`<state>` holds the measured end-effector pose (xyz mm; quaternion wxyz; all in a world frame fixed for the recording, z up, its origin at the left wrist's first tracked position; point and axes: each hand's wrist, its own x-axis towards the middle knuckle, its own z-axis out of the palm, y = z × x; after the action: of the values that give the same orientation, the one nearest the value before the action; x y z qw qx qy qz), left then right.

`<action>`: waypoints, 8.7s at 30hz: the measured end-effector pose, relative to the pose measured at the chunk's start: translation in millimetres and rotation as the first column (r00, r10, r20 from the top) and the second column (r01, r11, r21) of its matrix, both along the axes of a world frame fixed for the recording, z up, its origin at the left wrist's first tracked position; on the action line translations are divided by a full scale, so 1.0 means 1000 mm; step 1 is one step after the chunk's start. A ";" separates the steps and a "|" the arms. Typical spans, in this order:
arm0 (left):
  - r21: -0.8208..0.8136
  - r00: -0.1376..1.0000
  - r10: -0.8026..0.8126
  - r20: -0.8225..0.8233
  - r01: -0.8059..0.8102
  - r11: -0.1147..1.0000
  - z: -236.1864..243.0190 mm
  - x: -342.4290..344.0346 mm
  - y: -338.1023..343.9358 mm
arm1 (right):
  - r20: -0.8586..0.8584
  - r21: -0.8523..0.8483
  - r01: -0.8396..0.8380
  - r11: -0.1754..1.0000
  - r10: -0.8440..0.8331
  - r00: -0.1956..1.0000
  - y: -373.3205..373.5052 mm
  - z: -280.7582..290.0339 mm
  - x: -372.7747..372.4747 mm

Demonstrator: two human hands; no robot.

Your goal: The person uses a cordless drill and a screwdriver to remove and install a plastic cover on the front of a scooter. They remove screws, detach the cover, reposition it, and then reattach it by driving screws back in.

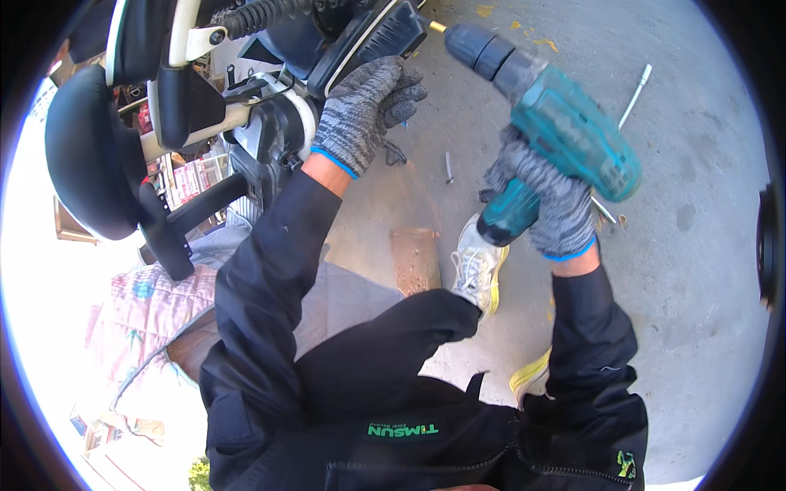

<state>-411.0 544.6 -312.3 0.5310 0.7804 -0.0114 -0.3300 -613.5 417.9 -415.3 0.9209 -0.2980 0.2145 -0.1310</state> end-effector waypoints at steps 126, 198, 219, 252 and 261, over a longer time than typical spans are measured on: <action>0.947 -0.248 -0.928 0.278 -0.093 0.309 -0.072 0.106 0.015 | -0.068 -0.981 -0.030 0.194 -0.189 0.980 0.158 -0.112 0.075; 0.922 -0.324 -0.899 0.296 -0.149 0.357 -0.076 0.108 0.014 | 0.197 -0.615 0.010 0.788 0.141 0.970 0.137 -0.134 0.089; 0.893 -0.350 -0.887 0.299 -0.225 0.390 -0.072 0.110 0.008 | -0.087 -0.995 -0.089 -0.047 -0.033 0.996 -0.013 -0.101 0.085; 0.644 0.587 -0.806 0.077 0.588 0.490 -0.142 -0.082 0.110 | -0.839 -0.383 -0.747 -0.543 -0.133 0.527 -0.125 -0.114 -0.156; 0.328 0.421 -0.883 0.207 0.820 0.468 -0.238 -0.312 -0.064 | -0.906 -0.311 -0.944 0.110 -0.334 0.259 -0.068 -0.115 -0.373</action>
<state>-723.0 481.0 -550.2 0.2065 0.7538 -0.4709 -0.4091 -986.5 349.7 -530.2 0.2246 -0.8395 0.4369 0.2322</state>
